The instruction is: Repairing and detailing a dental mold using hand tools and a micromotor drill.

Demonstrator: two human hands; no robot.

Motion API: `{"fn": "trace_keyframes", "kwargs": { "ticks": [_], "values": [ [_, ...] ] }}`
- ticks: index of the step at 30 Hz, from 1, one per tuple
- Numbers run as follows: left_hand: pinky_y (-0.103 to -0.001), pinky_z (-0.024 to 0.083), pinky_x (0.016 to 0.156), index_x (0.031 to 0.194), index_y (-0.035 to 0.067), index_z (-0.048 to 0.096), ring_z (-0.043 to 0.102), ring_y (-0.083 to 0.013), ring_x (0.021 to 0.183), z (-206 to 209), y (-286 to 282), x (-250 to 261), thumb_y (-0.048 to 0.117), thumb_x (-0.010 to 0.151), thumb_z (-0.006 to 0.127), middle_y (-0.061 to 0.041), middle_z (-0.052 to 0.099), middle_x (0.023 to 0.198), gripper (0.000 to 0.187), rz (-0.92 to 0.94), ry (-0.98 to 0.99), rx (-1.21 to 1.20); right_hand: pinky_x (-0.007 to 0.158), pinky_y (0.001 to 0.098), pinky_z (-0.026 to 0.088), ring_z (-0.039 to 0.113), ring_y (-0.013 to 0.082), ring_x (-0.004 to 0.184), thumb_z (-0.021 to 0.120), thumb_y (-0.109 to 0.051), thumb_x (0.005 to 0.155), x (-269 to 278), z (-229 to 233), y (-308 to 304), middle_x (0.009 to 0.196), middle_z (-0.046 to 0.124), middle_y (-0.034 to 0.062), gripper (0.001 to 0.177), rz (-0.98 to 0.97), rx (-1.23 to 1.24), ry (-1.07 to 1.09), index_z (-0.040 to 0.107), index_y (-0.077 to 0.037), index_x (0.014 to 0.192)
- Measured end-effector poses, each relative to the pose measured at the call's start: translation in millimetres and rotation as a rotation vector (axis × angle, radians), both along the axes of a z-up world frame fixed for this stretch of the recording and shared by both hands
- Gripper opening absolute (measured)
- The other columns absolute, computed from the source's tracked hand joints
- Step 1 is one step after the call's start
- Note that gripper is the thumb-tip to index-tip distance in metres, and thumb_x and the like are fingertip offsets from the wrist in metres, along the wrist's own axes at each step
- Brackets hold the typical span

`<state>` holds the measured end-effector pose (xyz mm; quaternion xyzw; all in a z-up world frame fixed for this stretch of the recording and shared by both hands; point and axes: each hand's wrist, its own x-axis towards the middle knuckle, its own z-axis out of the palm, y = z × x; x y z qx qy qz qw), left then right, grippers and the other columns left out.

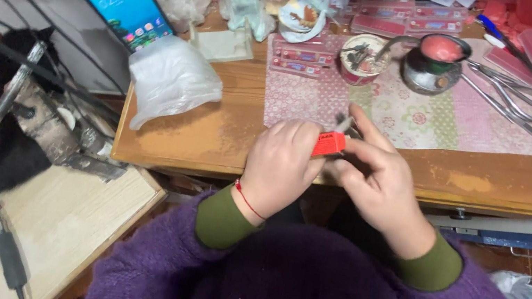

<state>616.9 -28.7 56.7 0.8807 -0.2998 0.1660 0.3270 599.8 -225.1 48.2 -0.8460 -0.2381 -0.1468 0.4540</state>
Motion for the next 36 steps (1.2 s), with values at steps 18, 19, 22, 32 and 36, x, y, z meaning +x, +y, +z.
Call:
{"fn": "trace_keyframes", "kwargs": {
  "ticks": [18, 19, 22, 32, 36],
  "values": [
    [-0.037, 0.053, 0.076, 0.135, 0.01, 0.066, 0.064, -0.0248, 0.091, 32.5, -18.7, 10.5, 0.016, 0.088, 0.073, -0.006, 0.064, 0.1, 0.047, 0.042, -0.356, 0.32, 0.087, 0.0281, 0.054, 0.065, 0.0084, 0.096, 0.061, -0.018, 0.102, 35.9, -72.9, 9.7, 0.103, 0.072, -0.0008, 0.024, 0.393, 0.909, 0.74, 0.071, 0.002, 0.111],
    [-0.037, 0.052, 0.069, 0.135, 0.011, 0.066, 0.064, -0.0242, 0.082, 37.6, -19.8, 10.5, 0.021, 0.085, 0.076, -0.006, 0.063, 0.092, 0.052, 0.041, -0.312, 0.355, 0.089, 0.0303, 0.054, 0.066, 0.0115, 0.099, 0.06, -0.018, 0.106, 36.2, -78.6, 10.0, 0.106, 0.073, 0.005, 0.028, 0.379, 0.899, 0.715, 0.072, 0.006, 0.113],
    [-0.038, 0.049, 0.057, 0.136, 0.012, 0.067, 0.063, -0.0237, 0.067, 42.5, -21.8, 10.6, 0.029, 0.08, 0.081, -0.005, 0.06, 0.077, 0.06, 0.051, -0.241, 0.416, 0.1, 0.0311, 0.05, 0.062, 0.0125, 0.112, 0.059, -0.016, 0.106, 33.4, -59.3, 7.7, 0.123, 0.068, 0.0083, 0.033, 0.372, 0.937, 0.622, 0.063, 0.005, 0.132],
    [-0.037, 0.048, 0.052, 0.142, 0.006, 0.059, 0.06, -0.0226, 0.058, 42.0, -33.3, 9.3, 0.031, 0.079, 0.081, -0.005, 0.057, 0.072, 0.072, -0.004, -0.292, 0.431, 0.11, 0.0324, 0.05, 0.061, 0.0115, 0.125, 0.071, -0.011, 0.097, 24.6, -21.9, -19.8, 0.136, 0.067, 0.0084, 0.052, 0.384, 0.624, 0.435, 0.054, 0.0, 0.146],
    [-0.036, 0.05, 0.052, 0.143, 0.004, 0.056, 0.062, -0.0228, 0.059, 39.3, -35.1, 10.7, 0.034, 0.078, 0.082, -0.006, 0.059, 0.073, 0.076, 0.018, -0.239, 0.417, 0.095, 0.0329, 0.056, 0.065, 0.0132, 0.105, 0.076, -0.009, 0.094, 24.7, -31.9, -28.4, 0.114, 0.071, 0.009, 0.041, 0.281, 0.635, 0.516, 0.064, 0.002, 0.131]
  ]
}}
